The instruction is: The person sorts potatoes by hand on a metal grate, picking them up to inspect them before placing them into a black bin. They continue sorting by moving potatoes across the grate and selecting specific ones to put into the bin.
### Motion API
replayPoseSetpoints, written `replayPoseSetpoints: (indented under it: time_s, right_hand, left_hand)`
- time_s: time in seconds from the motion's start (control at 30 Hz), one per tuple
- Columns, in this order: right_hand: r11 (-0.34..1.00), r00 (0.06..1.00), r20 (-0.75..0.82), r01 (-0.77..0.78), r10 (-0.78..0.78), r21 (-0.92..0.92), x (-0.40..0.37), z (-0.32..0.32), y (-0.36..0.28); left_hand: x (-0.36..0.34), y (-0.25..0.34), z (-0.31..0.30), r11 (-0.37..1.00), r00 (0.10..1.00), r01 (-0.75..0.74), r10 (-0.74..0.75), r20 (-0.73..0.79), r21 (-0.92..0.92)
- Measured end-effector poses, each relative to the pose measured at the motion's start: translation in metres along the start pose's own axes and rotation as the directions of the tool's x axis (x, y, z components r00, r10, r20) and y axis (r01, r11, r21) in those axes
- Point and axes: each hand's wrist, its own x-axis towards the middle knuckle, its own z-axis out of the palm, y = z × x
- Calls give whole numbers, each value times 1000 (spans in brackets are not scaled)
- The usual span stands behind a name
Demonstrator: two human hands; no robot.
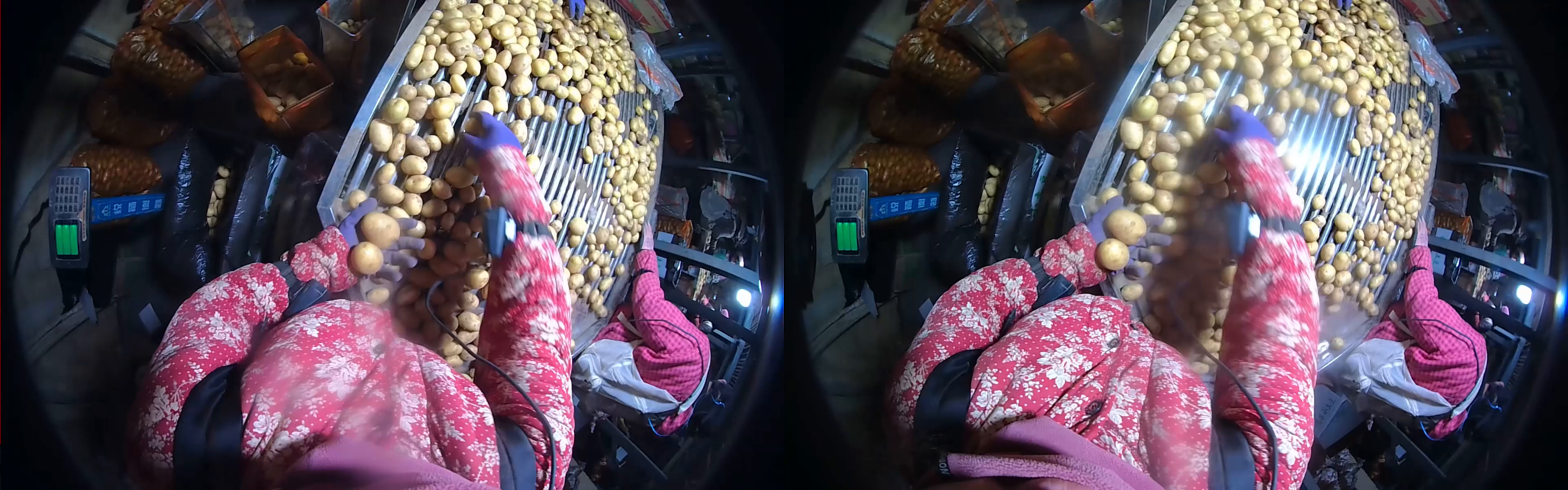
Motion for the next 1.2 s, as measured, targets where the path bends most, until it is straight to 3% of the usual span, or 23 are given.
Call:
replayPoseSetpoints:
  time_s: [0.03, 0.1, 0.13, 0.17, 0.23, 0.27, 0.3, 0.4, 0.43, 0.47, 0.5, 0.53, 0.57, 0.63, 0.7, 0.77, 0.83, 0.9, 1.0, 1.03, 1.13, 1.2]
  right_hand:
    - [962, 997, -69, -3, 23, 273, -25, -1, 1]
    - [836, 971, -151, -76, 186, 543, -84, 7, -1]
    - [623, 957, -61, -134, 282, 771, -118, 3, -25]
    - [419, 965, -93, -19, 246, 908, -143, 27, -25]
    - [237, 959, -2, -68, 285, 969, -180, 61, -37]
    - [691, 944, -323, 193, 61, 697, -196, 76, -45]
    - [893, 841, -460, 407, -284, 192, -216, 88, -57]
    - [944, 869, -458, 286, -184, 163, -240, 87, -94]
    - [812, 917, -393, 178, 67, 555, -244, 82, -103]
    - [528, 936, -231, 59, 266, 847, -245, 76, -111]
    - [148, 926, 1, -61, 377, 987, -246, 70, -120]
    - [303, 944, -8, -97, 329, 948, -250, 64, -126]
    - [660, 957, -231, 60, 176, 749, -251, 76, -118]
    - [879, 947, -316, 196, -55, 434, -249, 72, -128]
    - [699, 973, -222, 204, -67, 686, -242, 94, -127]
    - [681, 990, -116, 135, -74, 720, -238, 95, -137]
    - [559, 999, -37, 23, 15, 829, -236, 98, -151]
    - [420, 987, 143, -160, 72, 893, -237, 89, -166]
    - [587, 998, 54, -66, 38, 807, -240, 98, -173]
    - [684, 995, -76, 97, -61, 723, -239, 103, -171]
    - [813, 849, -391, 486, -355, 319, -233, 94, -191]
    - [823, 778, -457, 547, -432, 154, -229, 86, -207]
  left_hand:
    - [-2, -3, 10, 999, 999, -31, 30, 30, 43]
    - [-1, -10, 15, 989, 990, -144, 144, 0, 22]
    - [-1, -11, 20, 978, 986, -159, 163, -19, 132]
    - [-1, -11, 25, 956, 983, -168, 182, -38, 241]
    - [2, -17, 34, 935, 982, -174, 189, -21, 310]
    - [4, -20, 37, 926, 982, -179, 190, -1, 332]
    - [3, -24, 40, 929, 981, -185, 192, 9, 322]
    - [5, -28, 52, 923, 978, -206, 204, 42, 325]
    - [7, -30, 52, 923, 978, -209, 203, 52, 324]
    - [6, -30, 54, 920, 976, -217, 210, 58, 327]
    - [3, -29, 52, 919, 974, -227, 218, 63, 322]
    - [0, -28, 50, 920, 972, -234, 226, 64, 313]
    - [-7, -24, 48, 918, 967, -256, 247, 68, 303]
    - [-23, -21, 39, 904, 954, -300, 293, 69, 304]
    - [-47, -19, 33, 881, 934, -355, 353, 65, 313]
    - [-65, -14, 29, 865, 915, -398, 397, 67, 306]
    - [-79, -13, 27, 850, 897, -437, 437, 68, 296]
    - [-92, -12, 24, 835, 878, -473, 472, 75, 282]
    - [-110, -14, 18, 820, 857, -507, 511, 61, 267]
    - [-116, -16, 15, 817, 853, -513, 518, 55, 264]
    - [-130, -20, 10, 815, 848, -519, 529, 37, 258]
    - [-137, -21, 10, 813, 847, -519, 531, 28, 262]
